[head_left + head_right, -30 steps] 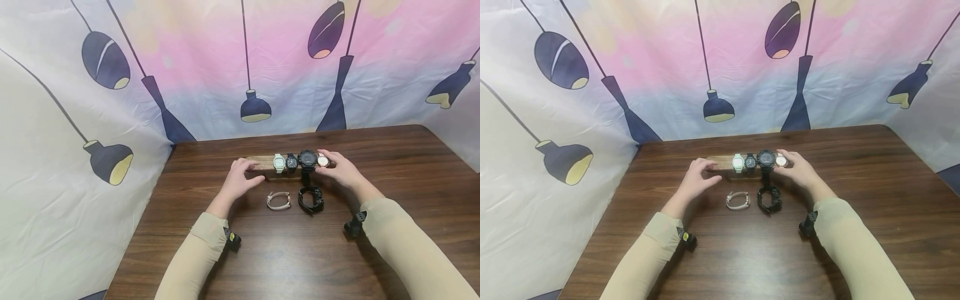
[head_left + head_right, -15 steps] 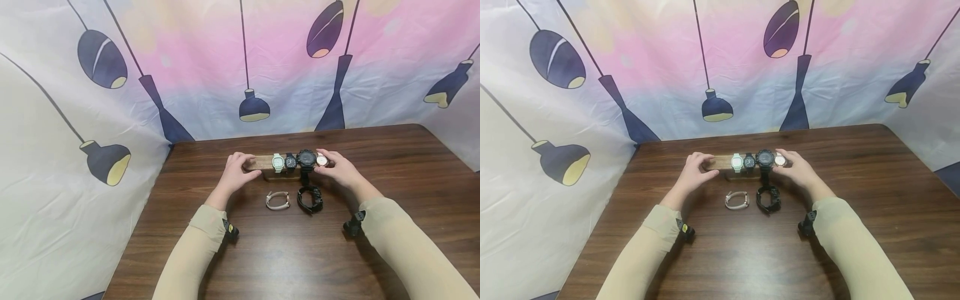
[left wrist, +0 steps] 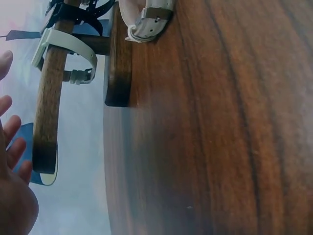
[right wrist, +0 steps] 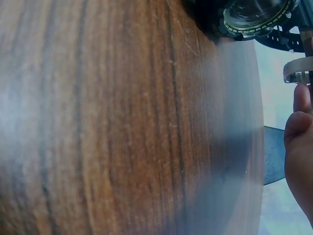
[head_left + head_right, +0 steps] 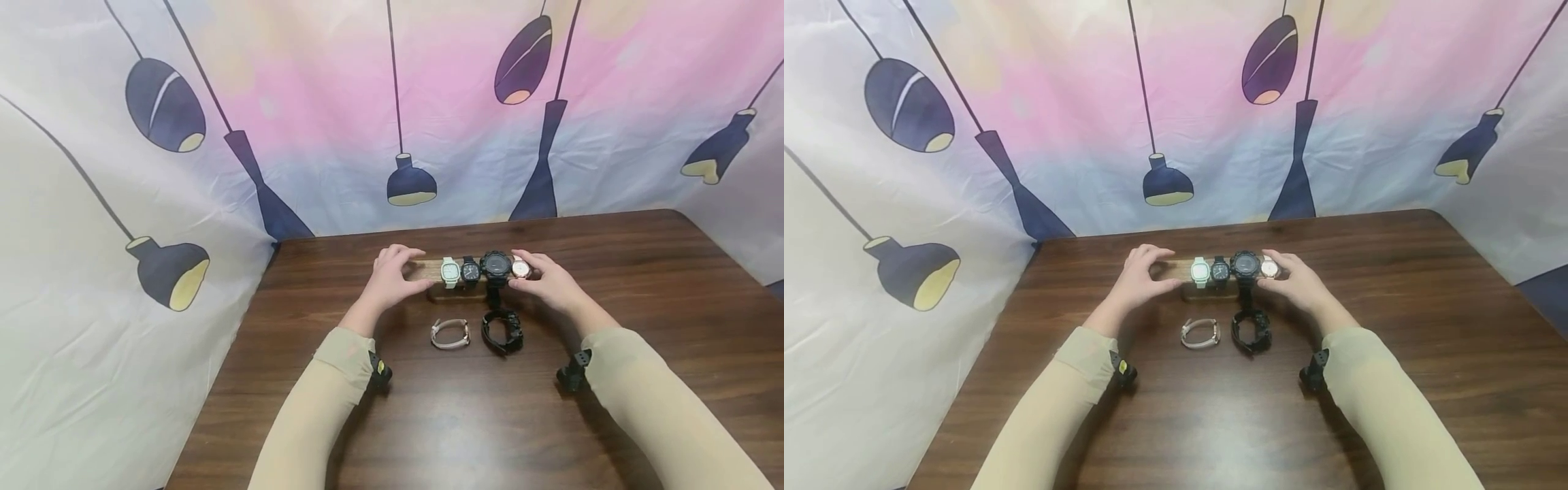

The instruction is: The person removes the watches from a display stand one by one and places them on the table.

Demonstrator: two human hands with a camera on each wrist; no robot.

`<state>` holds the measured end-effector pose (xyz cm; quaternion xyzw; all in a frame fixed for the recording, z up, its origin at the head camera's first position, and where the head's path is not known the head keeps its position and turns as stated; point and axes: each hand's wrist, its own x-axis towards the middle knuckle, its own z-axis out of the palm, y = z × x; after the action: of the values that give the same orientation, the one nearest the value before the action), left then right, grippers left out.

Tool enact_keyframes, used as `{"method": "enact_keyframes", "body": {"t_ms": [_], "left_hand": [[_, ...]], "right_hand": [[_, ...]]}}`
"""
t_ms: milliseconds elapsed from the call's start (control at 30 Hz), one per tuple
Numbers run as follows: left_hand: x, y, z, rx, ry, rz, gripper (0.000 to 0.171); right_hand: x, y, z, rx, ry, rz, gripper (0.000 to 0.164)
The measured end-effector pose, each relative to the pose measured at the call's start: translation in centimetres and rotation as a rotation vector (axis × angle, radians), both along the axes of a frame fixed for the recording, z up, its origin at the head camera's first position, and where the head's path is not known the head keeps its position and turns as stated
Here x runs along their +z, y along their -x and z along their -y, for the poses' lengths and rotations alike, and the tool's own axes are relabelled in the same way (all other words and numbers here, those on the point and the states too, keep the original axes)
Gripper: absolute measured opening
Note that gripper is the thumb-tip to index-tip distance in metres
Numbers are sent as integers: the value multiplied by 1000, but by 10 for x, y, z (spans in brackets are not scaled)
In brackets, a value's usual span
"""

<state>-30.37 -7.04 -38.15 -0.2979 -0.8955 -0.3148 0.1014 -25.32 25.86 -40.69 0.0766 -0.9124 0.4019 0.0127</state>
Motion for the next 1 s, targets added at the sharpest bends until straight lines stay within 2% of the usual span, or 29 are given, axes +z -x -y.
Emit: {"method": "enact_keyframes", "body": {"t_ms": [533,867,1000], "left_hand": [[6,7,-19,-64,128,28,61],[7,7,-29,0,221,13,59],[8,7,-32,1,267,14,64]], "right_hand": [[-2,1,0,-9,-5,8,76],[-2,1,2,-3,6,-9,74],[-2,1,2,-5,3,-3,73]]}}
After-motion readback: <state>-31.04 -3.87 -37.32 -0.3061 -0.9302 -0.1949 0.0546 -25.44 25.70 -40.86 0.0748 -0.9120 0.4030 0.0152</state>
